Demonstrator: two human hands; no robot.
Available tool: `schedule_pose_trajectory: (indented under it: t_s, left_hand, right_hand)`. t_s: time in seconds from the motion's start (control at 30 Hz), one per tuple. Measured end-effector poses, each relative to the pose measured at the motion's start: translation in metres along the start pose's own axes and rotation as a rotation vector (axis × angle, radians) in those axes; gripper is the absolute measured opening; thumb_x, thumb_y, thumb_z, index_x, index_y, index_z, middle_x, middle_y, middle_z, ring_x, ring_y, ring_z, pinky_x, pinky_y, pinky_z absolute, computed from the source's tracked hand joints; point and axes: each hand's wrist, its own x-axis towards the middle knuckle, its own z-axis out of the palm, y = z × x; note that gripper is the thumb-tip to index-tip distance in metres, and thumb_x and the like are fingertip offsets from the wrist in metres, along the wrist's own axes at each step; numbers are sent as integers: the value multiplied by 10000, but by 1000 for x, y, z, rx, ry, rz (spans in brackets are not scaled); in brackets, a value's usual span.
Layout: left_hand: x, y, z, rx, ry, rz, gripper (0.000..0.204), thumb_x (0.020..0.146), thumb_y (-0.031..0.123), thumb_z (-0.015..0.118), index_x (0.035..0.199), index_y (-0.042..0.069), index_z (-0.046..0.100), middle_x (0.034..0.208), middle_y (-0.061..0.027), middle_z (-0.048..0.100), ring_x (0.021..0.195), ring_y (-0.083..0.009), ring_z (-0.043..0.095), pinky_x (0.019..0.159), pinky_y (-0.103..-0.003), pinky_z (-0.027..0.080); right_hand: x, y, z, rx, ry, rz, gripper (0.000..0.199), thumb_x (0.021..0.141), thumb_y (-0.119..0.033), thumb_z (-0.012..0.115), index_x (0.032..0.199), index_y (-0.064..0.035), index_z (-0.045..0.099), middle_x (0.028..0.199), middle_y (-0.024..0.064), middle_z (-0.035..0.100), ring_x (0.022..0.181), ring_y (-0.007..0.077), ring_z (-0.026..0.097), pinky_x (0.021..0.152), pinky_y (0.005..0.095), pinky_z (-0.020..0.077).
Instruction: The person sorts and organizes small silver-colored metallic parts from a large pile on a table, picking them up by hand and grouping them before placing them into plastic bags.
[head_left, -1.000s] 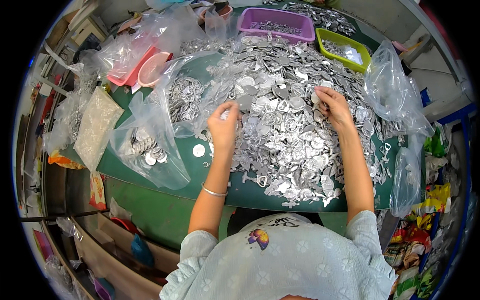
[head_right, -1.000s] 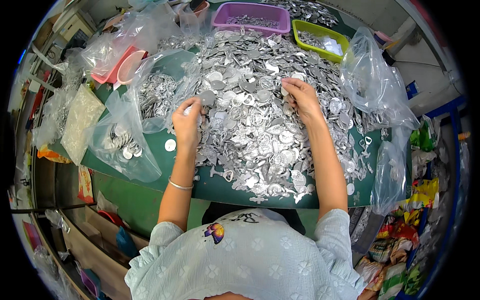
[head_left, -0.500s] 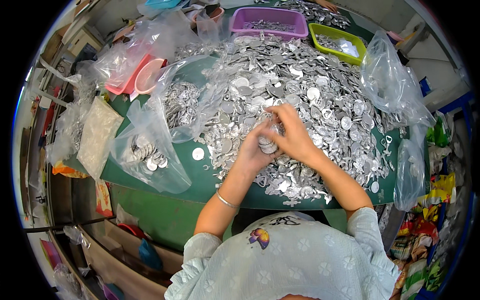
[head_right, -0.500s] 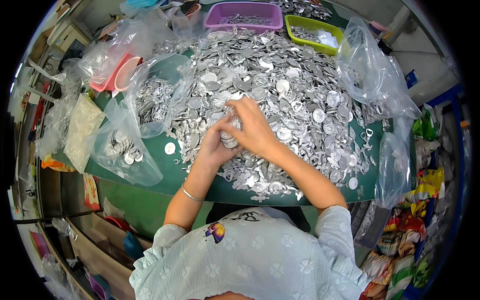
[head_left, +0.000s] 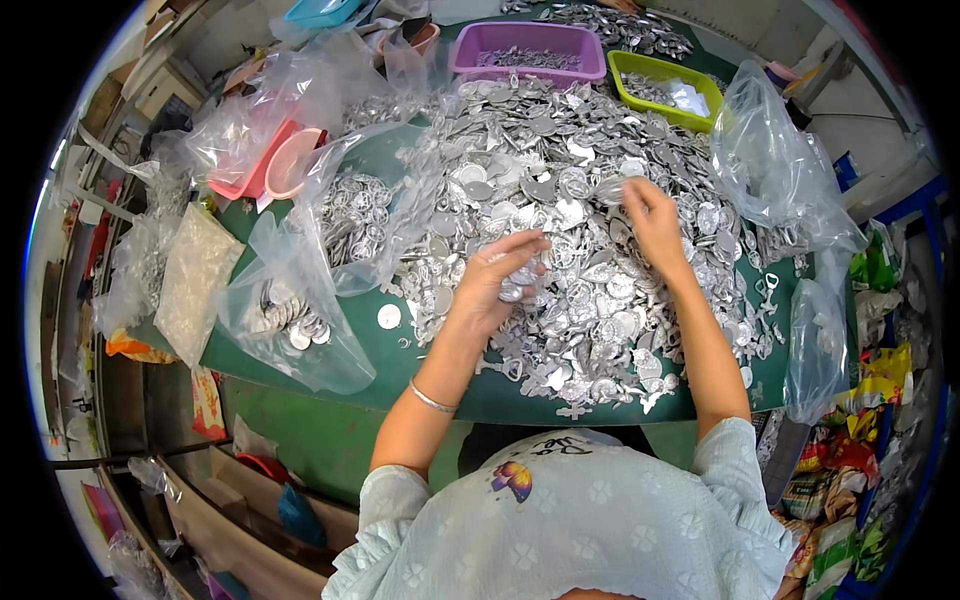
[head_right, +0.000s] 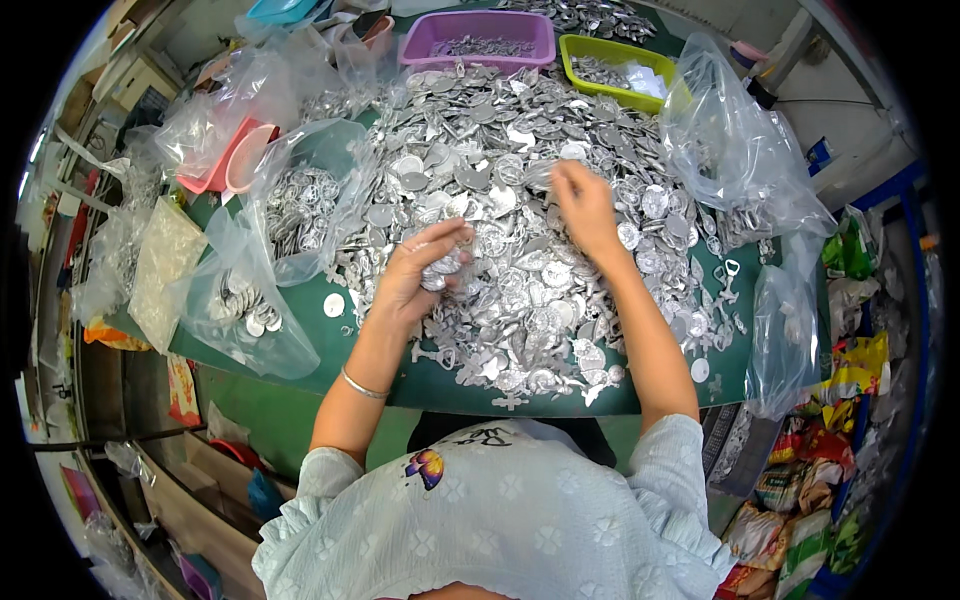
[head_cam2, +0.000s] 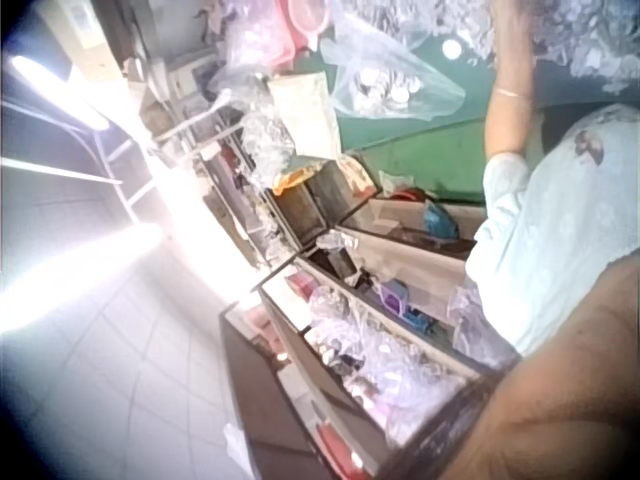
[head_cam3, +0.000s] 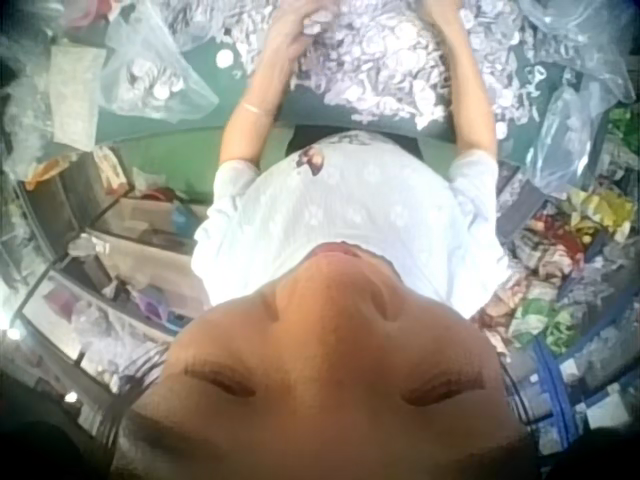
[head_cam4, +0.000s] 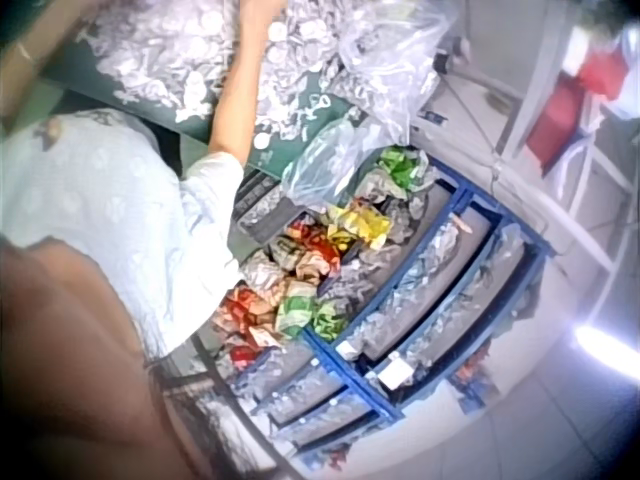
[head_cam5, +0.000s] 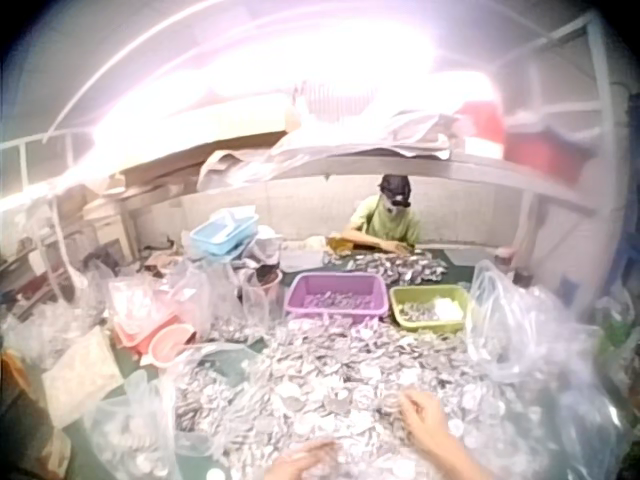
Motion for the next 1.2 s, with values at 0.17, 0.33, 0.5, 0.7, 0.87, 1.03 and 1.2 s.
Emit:
schedule_pose_trajectory:
  t_s: [0.17, 0.33, 0.5, 0.7, 0.87, 1.03, 1.2]
  left_hand:
    - [54, 26, -10, 1405, 125, 942, 237, 742, 16, 559, 947, 73, 663, 919, -114, 625, 800, -245, 616, 639, -330, 492]
    - [87, 41, 9, 2003, -102, 769, 188, 731, 60, 575, 888, 97, 673, 946, -88, 618, 809, -292, 606, 673, -387, 491]
    - [98, 34, 2, 1794, -33, 874, 106, 756, 100, 599, 823, 72, 677, 860, -78, 634, 766, -277, 614, 636, -376, 482]
    - [76, 49, -2, 341, 118, 151, 145, 809, 116, 597, 915, 17, 601, 807, -70, 621, 686, -171, 618, 496, -286, 469]
    - [26, 23, 18, -34, -42, -237, 288, 870, 189, 517, 1108, 28, 497, 952, -137, 605, 792, -251, 628, 504, -278, 523]
    - [-2, -17, 29, -324, -228, -475, 512, 900, 451, 424, 1205, 41, 459, 1009, -134, 608, 879, -293, 625, 650, -396, 566]
    - [-15, -50, 33, -299, -232, -448, 468, 886, 307, 505, 1272, 59, 413, 1077, -124, 580, 934, -288, 609, 705, -409, 559]
  right_hand:
    - [13, 18, -29, 484, -15, 431, 251, 872, -95, 512, 1085, 36, 539, 809, 101, 615, 668, 141, 609, 539, 229, 447]
    - [25, 20, -1, -527, -148, 99, 311, 765, -180, 646, 1015, 1, 605, 871, 229, 620, 839, 365, 605, 716, 440, 472]
    - [17, 17, 4, -561, -7, -24, 216, 722, -152, 685, 865, -2, 628, 859, 194, 617, 761, 351, 601, 669, 419, 478]
    - [6, 2, 0, -392, 137, -102, 157, 735, -114, 671, 853, -20, 626, 822, 120, 601, 705, 307, 576, 619, 386, 454]
    - [-23, -30, -4, -86, 188, -278, 118, 702, -60, 667, 802, -24, 616, 802, 89, 609, 670, 230, 560, 601, 333, 450]
    - [-71, -62, -7, -300, -36, -705, 206, 614, -104, 699, 794, -64, 607, 905, 65, 598, 695, 221, 560, 596, 330, 453]
    - [-100, -64, -21, -86, -176, -479, 216, 652, -113, 692, 825, -19, 602, 916, 88, 597, 736, 266, 564, 656, 337, 463]
